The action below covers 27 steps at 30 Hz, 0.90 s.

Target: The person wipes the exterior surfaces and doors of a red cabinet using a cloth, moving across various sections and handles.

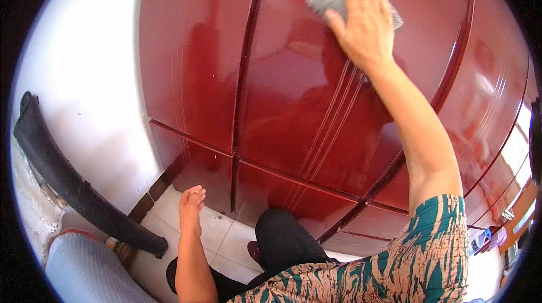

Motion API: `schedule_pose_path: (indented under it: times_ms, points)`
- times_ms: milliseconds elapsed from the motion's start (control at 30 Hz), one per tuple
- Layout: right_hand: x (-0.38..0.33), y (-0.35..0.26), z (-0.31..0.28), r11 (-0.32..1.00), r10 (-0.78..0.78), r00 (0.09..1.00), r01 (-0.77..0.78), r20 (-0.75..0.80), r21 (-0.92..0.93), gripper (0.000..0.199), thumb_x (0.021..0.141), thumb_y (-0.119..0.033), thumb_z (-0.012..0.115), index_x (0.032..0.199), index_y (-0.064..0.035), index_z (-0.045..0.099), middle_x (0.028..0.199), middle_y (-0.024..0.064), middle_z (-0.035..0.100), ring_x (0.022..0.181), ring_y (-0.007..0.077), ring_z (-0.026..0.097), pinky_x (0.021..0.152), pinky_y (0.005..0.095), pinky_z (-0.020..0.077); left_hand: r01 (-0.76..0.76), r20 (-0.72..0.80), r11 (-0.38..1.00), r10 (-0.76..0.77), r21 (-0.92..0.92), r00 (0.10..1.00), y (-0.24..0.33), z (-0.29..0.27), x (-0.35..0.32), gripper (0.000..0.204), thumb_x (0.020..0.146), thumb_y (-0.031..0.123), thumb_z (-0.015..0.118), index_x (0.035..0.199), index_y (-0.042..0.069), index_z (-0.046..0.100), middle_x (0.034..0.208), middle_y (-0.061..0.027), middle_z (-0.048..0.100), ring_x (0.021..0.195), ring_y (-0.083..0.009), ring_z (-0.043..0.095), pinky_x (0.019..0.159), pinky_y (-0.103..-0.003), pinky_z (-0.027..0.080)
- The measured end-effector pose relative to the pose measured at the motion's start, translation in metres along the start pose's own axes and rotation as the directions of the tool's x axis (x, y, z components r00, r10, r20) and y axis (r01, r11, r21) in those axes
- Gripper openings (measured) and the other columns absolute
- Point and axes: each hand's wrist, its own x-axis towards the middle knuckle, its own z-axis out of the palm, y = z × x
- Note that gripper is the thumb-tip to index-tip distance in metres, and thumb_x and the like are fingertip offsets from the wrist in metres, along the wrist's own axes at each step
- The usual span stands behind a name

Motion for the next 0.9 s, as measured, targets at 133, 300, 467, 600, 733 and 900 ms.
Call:
schedule_pose_path:
  times_ms: [133,300,467,600,733,900]
  points:
    - [0.01,-0.015,-0.001,0.996,0.061,0.997,-0.058,-0.037,0.067,0.067,0.088,-0.033,0.06,0.144,-0.0041,0.038,0.15,0.0185,0.035,0.14,0.0348,0.031,0.113,0.0465,0.0231,-0.01,-0.009,1.0,0.01,-0.009,1.0,0.001,-0.004,0.002,0.036,0.095,0.029,0.051,0.121,0.006,0.059,0.118,-0.0082,0.064,0.112,-0.0185,0.057,0.099,-0.036,0.04]
    - [-0.05,-0.087,0.004,0.971,-0.187,0.936,0.131,0.299,0.199,0.071,0.091,-0.044,0.055,0.148,-0.0051,0.034,0.154,0.0123,0.032,0.143,0.0265,0.028,0.117,0.0422,0.0208,-0.001,-0.031,1.0,0.0,-0.025,1.0,0.005,-0.002,-0.001,0.033,0.095,0.028,0.051,0.12,0.007,0.06,0.116,-0.0067,0.065,0.109,-0.0166,0.058,0.096,-0.033,0.04]
    - [-0.136,-0.157,-0.008,0.837,-0.547,0.677,0.422,0.492,0.349,0.073,0.096,-0.046,0.042,0.152,-0.0022,0.023,0.159,0.0119,0.021,0.148,0.0256,0.016,0.12,0.041,0.0088,0.021,-0.049,0.999,-0.023,-0.046,0.999,0.012,-0.004,-0.005,0.029,0.096,0.026,0.053,0.117,0.007,0.061,0.112,-0.0039,0.066,0.105,-0.0124,0.057,0.093,-0.03,0.04]
    - [-0.206,-0.179,-0.018,0.628,-0.765,0.44,0.674,0.47,0.39,0.068,0.095,-0.037,0.04,0.151,-0.0019,0.024,0.16,0.0107,0.02,0.149,0.0231,0.014,0.121,0.0423,0.0035,0.019,-0.045,0.998,-0.021,-0.058,0.999,0.014,0.001,-0.007,0.028,0.096,0.025,0.054,0.116,0.008,0.061,0.11,-0.0028,0.066,0.102,-0.0111,0.057,0.091,-0.029,0.04]
    - [-0.22,-0.177,-0.018,0.617,-0.787,0.481,0.625,0.386,0.478,0.066,0.093,-0.031,0.042,0.15,-0.0012,0.027,0.159,0.0106,0.023,0.148,0.0225,0.017,0.121,0.0395,0.0076,0.006,-0.042,0.999,-0.008,-0.04,0.999,0.011,0.002,-0.003,0.029,0.096,0.026,0.052,0.117,0.008,0.061,0.112,-0.0044,0.066,0.104,-0.0134,0.058,0.093,-0.031,0.041]
    - [-0.139,-0.147,-0.005,0.811,-0.539,0.726,0.311,0.426,0.496,0.077,0.088,-0.042,0.058,0.15,-0.0064,0.028,0.158,0.01,0.026,0.147,0.0232,0.019,0.12,0.0416,0.0107,0.012,-0.021,0.999,-0.013,-0.031,1.0,0.001,0.0,0.004,0.03,0.096,0.028,0.053,0.117,0.009,0.061,0.114,-0.0053,0.066,0.106,-0.0149,0.058,0.095,-0.033,0.041]
